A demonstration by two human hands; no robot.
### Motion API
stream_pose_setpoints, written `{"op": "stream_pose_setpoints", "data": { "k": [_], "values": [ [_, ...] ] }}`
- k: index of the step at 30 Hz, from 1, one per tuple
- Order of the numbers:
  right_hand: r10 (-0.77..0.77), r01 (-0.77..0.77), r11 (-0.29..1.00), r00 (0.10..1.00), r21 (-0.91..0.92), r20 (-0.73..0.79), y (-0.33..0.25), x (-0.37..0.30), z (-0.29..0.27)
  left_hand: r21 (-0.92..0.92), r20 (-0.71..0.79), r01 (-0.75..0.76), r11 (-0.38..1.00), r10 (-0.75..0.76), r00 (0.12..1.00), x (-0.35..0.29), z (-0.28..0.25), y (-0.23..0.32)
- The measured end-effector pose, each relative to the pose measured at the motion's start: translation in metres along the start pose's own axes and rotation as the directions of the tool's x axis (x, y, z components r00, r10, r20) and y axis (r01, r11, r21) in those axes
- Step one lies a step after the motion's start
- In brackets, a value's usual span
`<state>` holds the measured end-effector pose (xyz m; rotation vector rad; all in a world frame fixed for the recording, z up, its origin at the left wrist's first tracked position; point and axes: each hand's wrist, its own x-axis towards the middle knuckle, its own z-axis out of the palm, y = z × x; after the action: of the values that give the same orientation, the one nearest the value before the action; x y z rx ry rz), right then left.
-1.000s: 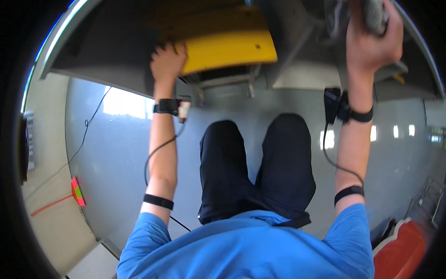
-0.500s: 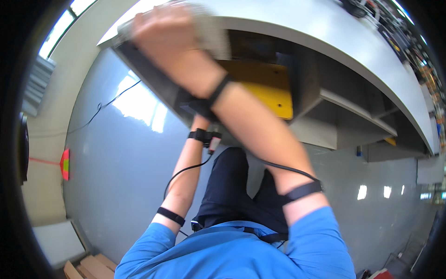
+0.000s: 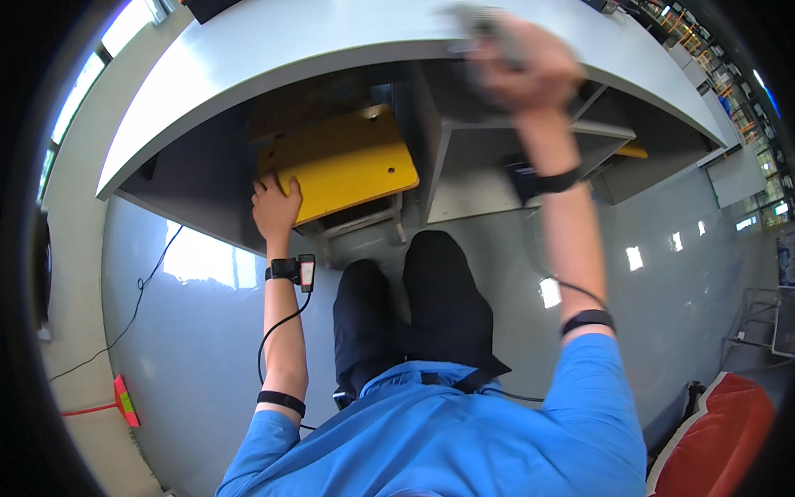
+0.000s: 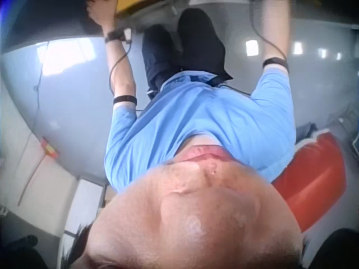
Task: The person is cleaning a desk, a stool, and various technical equipment using a cloth.
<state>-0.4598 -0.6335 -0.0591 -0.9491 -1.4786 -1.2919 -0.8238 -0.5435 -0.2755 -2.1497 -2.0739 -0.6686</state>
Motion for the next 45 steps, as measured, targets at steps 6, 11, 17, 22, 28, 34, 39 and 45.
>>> {"op": "stream_pose_setpoints", "data": {
  "k": [6, 11, 17, 22, 28, 34, 39, 45],
  "values": [
    [0.554, -0.5, 0.78, 0.832, -0.375, 0.042, 0.186, -0.041, -0.113, -0.056, -0.02, -0.014, 0.998, 0.013, 1.0, 0.0, -0.002, 0.015],
    [0.557, -0.515, 0.795, 0.829, -0.322, 0.05, 0.132, -0.043, -0.075, -0.067, -0.007, 0.003, 0.998, -0.003, 1.0, -0.005, -0.001, 0.002],
    [0.406, -0.348, 0.88, 0.904, -0.323, 0.133, -0.066, 0.033, 0.018, -0.074, -0.083, -0.041, 0.996, 0.035, 0.996, -0.002, 0.004, 0.017],
    [0.192, -0.198, 0.979, 0.976, 0.049, 0.107, -0.252, 0.095, 0.111, -0.097, -0.058, -0.116, 0.989, 0.111, 0.992, -0.001, 0.017, -0.009],
    [0.142, -0.173, 0.928, 0.983, 0.331, 0.116, -0.38, 0.11, 0.189, -0.932, -0.05, -0.074, 0.355, 0.076, 0.996, -0.032, 0.073, -0.019],
    [-0.049, 0.171, 0.876, 0.962, 0.451, -0.269, -0.397, 0.095, 0.214, -0.906, 0.029, 0.024, 0.424, 0.006, 1.0, -0.056, 0.028, -0.026],
    [-0.353, 0.347, 0.818, 0.932, 0.459, -0.076, -0.437, 0.059, 0.229, -0.651, -0.108, 0.116, 0.751, -0.243, 0.964, -0.099, 0.022, -0.053],
    [-0.574, 0.374, 0.676, 0.807, 0.634, 0.136, -0.452, -0.068, 0.227, -0.802, 0.23, 0.317, 0.506, -0.23, 0.946, -0.135, 0.03, -0.071]
  ]
}}
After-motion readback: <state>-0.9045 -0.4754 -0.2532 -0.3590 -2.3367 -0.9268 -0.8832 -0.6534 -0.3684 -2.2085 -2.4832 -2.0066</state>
